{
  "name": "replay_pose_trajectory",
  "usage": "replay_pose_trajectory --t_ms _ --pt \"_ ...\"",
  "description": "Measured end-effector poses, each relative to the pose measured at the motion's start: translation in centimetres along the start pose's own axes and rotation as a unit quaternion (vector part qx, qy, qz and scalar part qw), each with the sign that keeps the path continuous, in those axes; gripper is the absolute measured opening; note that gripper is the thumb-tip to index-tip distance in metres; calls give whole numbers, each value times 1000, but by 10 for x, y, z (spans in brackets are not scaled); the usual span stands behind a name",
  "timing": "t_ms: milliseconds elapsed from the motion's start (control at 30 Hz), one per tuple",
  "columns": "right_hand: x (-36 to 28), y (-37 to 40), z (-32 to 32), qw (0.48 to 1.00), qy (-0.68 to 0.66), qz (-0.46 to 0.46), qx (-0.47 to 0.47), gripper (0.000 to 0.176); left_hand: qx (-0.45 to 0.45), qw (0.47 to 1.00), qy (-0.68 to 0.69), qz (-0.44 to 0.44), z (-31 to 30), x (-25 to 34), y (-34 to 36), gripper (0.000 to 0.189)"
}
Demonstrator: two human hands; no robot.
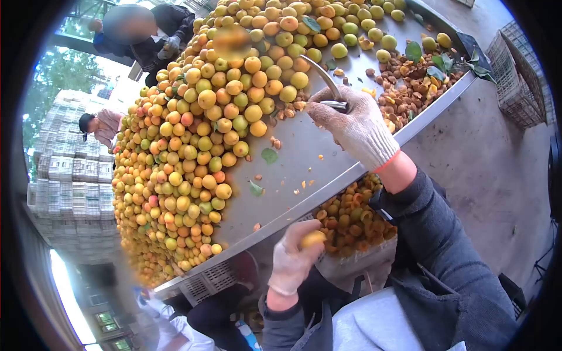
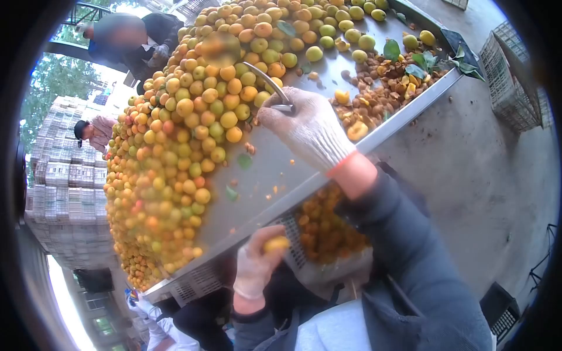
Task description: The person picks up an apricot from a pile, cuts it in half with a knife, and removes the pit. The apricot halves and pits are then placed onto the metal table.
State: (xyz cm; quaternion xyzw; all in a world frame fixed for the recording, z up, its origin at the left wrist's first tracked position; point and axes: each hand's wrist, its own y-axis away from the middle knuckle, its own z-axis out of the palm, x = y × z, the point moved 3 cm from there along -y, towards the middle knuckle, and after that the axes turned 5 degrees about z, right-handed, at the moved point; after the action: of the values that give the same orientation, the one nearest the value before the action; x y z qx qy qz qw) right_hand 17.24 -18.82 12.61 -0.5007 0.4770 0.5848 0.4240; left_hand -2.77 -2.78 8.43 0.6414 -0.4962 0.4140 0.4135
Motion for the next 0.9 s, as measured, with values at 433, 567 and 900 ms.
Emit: replay_pose_trajectory --t_ms 433,567,900 --pt "-16 -6 -47 997 -69 1 27 15 87 917 -195 -337 -58 -66 -196 55" --pt "-21 -6 -58 994 -92 -51 41 11 29 834 -550 -32 57 -50 -258 50" --pt "-24 2 -75 994 -92 -34 56 11 124 846 -512 -80 30 9 -249 49"
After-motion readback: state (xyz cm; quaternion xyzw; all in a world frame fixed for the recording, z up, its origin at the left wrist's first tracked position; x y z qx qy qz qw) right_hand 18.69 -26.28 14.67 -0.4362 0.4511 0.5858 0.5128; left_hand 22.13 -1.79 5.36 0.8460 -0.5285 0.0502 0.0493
